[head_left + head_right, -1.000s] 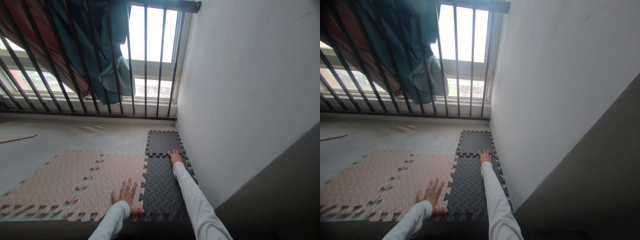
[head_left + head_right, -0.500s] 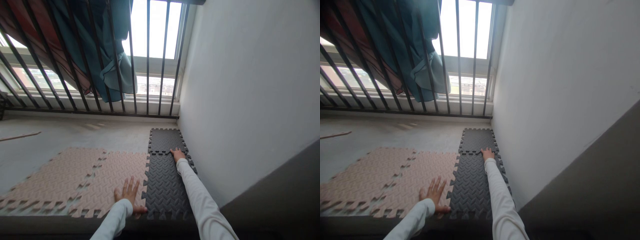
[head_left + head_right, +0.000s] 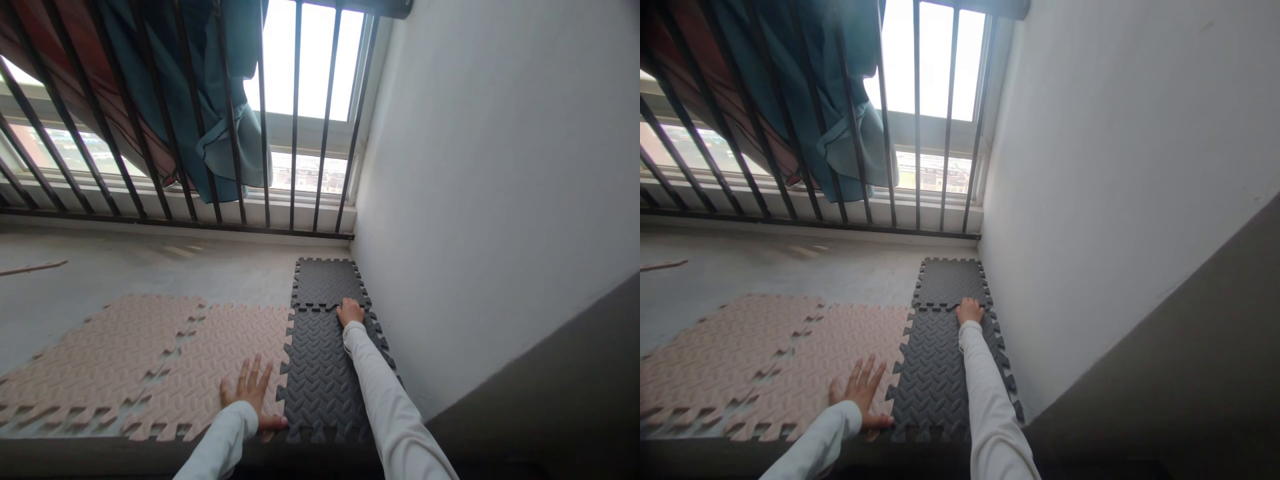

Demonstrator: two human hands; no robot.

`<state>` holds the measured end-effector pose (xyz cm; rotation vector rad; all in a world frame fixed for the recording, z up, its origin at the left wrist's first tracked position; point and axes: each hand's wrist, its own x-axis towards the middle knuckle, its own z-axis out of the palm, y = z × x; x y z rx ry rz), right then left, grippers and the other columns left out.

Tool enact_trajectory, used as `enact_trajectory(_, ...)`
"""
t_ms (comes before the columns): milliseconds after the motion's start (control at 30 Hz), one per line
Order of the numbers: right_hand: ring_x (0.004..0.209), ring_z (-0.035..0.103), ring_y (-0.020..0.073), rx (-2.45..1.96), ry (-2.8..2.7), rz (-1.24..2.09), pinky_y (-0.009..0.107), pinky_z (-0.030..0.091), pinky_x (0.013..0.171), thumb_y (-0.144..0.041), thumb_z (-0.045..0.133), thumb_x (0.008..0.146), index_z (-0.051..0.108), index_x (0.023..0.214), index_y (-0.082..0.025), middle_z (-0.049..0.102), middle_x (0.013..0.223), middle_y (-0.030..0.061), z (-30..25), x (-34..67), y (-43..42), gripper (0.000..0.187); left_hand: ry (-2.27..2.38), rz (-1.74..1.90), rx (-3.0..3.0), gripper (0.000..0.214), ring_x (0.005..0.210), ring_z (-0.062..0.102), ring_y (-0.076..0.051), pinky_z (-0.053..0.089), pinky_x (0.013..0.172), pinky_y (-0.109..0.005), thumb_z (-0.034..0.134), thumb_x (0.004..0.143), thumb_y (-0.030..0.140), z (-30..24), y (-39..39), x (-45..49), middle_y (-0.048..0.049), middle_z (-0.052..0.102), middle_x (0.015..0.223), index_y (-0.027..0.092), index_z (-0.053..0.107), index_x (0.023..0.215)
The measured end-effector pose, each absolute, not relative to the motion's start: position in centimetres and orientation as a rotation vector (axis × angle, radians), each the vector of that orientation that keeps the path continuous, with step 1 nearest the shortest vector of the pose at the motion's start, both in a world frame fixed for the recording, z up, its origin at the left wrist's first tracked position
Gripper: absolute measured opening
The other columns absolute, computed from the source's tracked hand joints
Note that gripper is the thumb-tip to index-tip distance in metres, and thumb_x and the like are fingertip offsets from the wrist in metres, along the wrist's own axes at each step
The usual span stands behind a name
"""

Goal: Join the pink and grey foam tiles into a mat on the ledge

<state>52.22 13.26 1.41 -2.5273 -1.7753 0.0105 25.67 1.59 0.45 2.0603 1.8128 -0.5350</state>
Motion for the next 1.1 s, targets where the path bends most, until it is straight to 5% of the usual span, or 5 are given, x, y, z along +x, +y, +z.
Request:
enact_trajectory(200, 0.101, 0.041, 0.0229, -2.411, -1.732, -0.114, 0.034, 0.035, 0.077, -0.033, 0.045, 0.075, 0.052, 0.103, -0.020, 0.052, 0.109, 0.0084, 0.0, 52.8, 12.9, 0.032, 1.806, -0.534, 2.071, 0.108, 0.128, -0.014, -0.030, -0.003, 0.091, -0.067, 0.050, 0.043, 0.070, 0.2, 1.7, 25.6, 0.0002, -0.011, 0.142, 0.031, 0.006, 0.133)
enact_trajectory(667, 0.108, 0.040, 0.0218, -2.372, -1.904, -0.076, 0.032, 0.030, 0.088, -0.031, 0.034, 0.083, 0.058, 0.103, -0.021, 0.050, 0.120, 0.0077, -0.5, 52.9, 12.1, 0.033, 1.821, -0.545, 2.071, 0.105, 0.128, -0.015, -0.029, -0.003, 0.091, -0.068, 0.050, 0.045, 0.068, 0.1, 1.6, 25.6, 0.0015, -0.012, 0.142, 0.033, 0.004, 0.133)
enact_trajectory(833, 0.124, 0.023, 0.0271, -2.381, -1.987, 0.103, 0.036, 0.017, 0.100, -0.044, 0.024, 0.084, 0.034, 0.128, -0.006, 0.031, 0.135, 0.0158, -1.3, 52.8, 11.4, 0.059, 1.832, -0.500, 2.069, 0.103, 0.128, -0.016, -0.029, -0.003, 0.092, -0.066, 0.050, 0.046, 0.068, -0.3, 1.5, 25.5, 0.0011, -0.010, 0.143, 0.033, 0.006, 0.133)
enact_trajectory(1000, 0.129, 0.014, 0.0250, -2.411, -2.007, 0.292, 0.041, 0.009, 0.102, -0.053, 0.015, 0.082, 0.024, 0.133, -0.013, 0.019, 0.141, 0.0106, -0.7, 53.1, 10.9, 0.066, 1.840, -0.465, 2.078, 0.102, 0.128, -0.015, -0.030, -0.002, 0.091, -0.068, 0.050, 0.047, 0.067, -0.5, 1.6, 25.5, 0.0000, -0.008, 0.143, 0.032, 0.009, 0.133)
enact_trajectory(1100, 0.129, 0.013, 0.0251, -2.479, -1.884, 0.241, 0.041, 0.008, 0.102, -0.053, 0.019, 0.082, 0.020, 0.134, -0.010, 0.016, 0.141, 0.0150, -0.4, 53.6, 10.4, 0.067, 1.848, -0.474, 2.097, 0.101, 0.128, -0.014, -0.031, -0.001, 0.091, -0.068, 0.050, 0.047, 0.067, -0.6, 1.6, 25.5, -0.0004, -0.008, 0.143, 0.032, 0.010, 0.133)
